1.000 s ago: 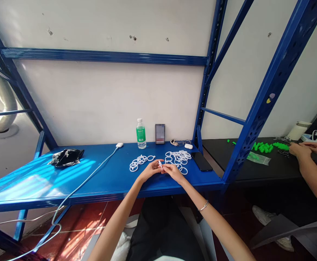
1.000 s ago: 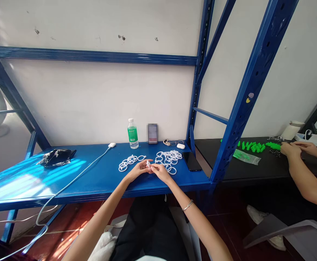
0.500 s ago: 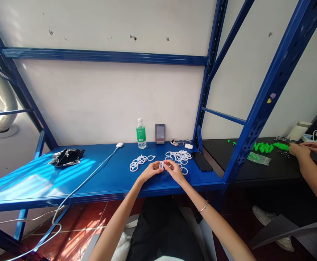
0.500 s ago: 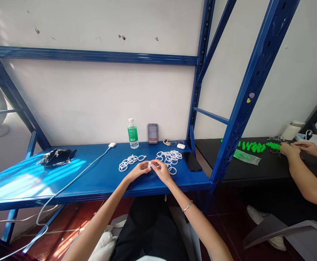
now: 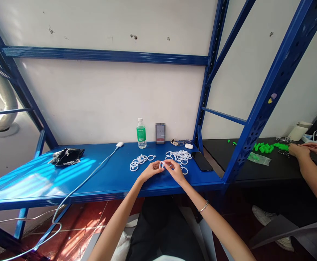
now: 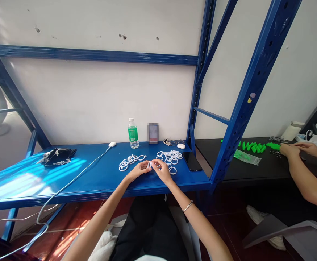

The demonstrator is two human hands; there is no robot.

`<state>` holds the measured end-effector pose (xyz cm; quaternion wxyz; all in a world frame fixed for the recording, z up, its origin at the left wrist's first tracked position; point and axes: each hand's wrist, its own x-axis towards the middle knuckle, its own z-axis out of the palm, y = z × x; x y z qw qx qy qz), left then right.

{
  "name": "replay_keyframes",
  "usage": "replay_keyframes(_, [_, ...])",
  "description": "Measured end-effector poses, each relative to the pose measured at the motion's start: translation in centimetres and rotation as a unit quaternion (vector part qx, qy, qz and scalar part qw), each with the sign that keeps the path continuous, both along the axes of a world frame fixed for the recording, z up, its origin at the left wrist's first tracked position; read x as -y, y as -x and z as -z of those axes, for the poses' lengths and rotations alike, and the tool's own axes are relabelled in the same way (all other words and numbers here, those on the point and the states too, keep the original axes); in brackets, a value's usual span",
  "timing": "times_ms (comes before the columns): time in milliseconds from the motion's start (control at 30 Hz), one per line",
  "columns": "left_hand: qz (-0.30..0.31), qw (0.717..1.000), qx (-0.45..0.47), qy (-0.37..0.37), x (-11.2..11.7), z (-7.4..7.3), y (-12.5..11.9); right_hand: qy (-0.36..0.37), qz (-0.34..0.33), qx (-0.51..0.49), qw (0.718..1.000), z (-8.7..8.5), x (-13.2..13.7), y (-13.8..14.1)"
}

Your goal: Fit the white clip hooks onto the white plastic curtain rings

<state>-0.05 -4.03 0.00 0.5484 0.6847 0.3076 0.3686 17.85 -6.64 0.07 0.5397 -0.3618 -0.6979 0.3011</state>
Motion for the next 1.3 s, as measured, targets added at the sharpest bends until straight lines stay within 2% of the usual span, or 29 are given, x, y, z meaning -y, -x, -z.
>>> replay_keyframes(433, [-0.015,1.0,-0.008,0.004,-0.4,0.6,0.1,-0.012,0.023,0.002,1.0,0.2,-0.3,-0.1])
replay_keyframes(1200, [-0.018,0.999,-0.027,0.01,-0.1,0.2,-0.1,0.008,0.017,-0.031,0.999,0.6,-0.8,-0.5])
replay_keyframes(1300, [-0.026,0.999,-0.041,-0.021,0.1,0.2,-0.4,0.01,0.025,-0.033,0.999,0.8,-1.0,-0.5])
